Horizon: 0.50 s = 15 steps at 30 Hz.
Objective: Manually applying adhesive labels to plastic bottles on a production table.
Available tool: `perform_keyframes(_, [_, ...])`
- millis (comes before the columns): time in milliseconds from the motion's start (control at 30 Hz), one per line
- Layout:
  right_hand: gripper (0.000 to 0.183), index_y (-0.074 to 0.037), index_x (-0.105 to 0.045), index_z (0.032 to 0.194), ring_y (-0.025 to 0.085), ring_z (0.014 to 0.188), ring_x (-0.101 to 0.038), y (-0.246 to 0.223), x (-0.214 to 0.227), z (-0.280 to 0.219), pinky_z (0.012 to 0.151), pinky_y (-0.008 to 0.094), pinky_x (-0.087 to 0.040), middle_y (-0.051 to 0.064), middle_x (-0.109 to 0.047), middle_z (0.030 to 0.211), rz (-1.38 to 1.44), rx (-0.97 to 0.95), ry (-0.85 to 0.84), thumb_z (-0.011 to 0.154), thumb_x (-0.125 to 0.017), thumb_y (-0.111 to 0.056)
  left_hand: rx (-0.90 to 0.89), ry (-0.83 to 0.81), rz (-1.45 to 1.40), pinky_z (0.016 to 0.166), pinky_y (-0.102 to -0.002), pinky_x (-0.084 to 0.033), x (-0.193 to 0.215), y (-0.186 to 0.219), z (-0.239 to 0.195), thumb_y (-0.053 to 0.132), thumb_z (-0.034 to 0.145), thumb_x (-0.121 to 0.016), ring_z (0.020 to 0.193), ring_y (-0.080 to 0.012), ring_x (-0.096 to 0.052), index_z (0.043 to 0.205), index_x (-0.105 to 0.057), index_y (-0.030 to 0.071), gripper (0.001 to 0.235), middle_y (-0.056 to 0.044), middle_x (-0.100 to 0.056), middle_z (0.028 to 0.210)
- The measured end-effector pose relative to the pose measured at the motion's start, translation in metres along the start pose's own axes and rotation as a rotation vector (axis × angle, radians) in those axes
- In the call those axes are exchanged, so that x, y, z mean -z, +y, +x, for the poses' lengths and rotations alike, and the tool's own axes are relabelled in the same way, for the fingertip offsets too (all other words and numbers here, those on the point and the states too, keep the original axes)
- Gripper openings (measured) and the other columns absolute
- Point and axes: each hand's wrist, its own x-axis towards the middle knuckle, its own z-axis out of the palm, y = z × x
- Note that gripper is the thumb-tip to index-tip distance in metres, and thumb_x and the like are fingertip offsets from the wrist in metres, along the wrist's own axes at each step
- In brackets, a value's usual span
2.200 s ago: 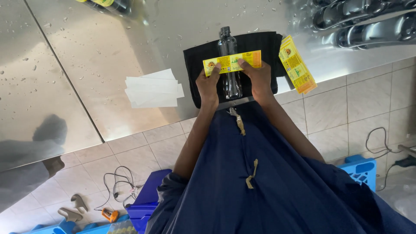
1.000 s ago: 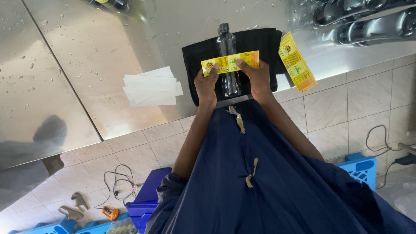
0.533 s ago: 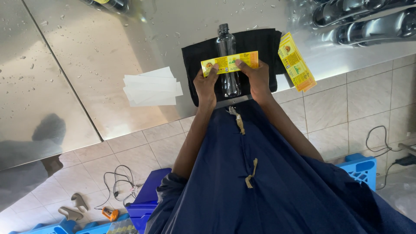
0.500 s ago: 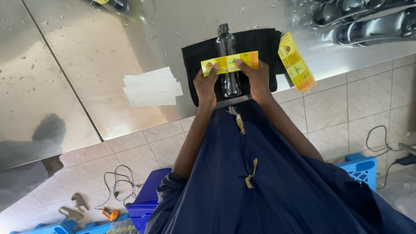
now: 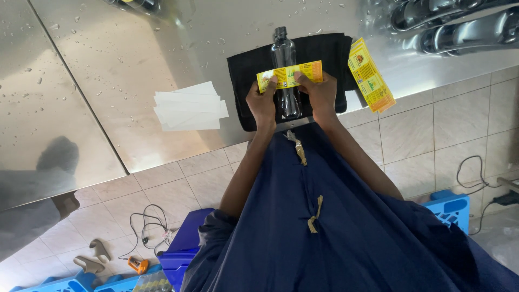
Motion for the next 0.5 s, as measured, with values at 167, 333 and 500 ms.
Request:
perform_keyframes(167, [0.049,-0.002,-0.075,0.117,0.030,0.099,-0.082,0.008,-0.004,0.001,0.079,0.035,-0.072,0.018,-0.076,0.102,0.011,0.016,0.007,0.089,-0.101,-0.033,0.052,0.008,-0.159,0.072,-0.026,-0.061,-0.003,0.000,0.003,0.021,0.093,-0.091,0.079,-0.0116,-0.069,0.105,-0.074,0.002,0.028,-0.008,-0.068,0.089])
perform_keyframes(333, [0.059,-0.004,-0.070,0.131,0.029,0.113,-0.076,-0.002,0.010,-0.021,0.090,0.042,-0.066,0.020,-0.073,0.117,0.008,0.093,-0.104,0.093,-0.098,-0.038,0.103,-0.030,-0.279,0.075,-0.030,-0.063,0.003,0.030,-0.006,0.020,0.091,-0.093,0.080,-0.0185,-0.072,0.109,-0.073,-0.002,0.034,-0.010,-0.067,0.092])
perform_keyframes(500, [0.111,-0.007,-0.037,0.166,0.051,0.146,-0.053,-0.008,0.025,-0.046,0.118,0.071,-0.043,0.030,-0.049,0.161,0.078,0.109,-0.549,0.083,-0.092,-0.056,-0.050,-0.233,-0.365,0.081,-0.034,-0.066,0.008,0.053,-0.017,0.020,0.093,-0.093,0.094,-0.0265,-0.080,0.117,-0.075,0.001,0.035,-0.018,-0.076,0.105])
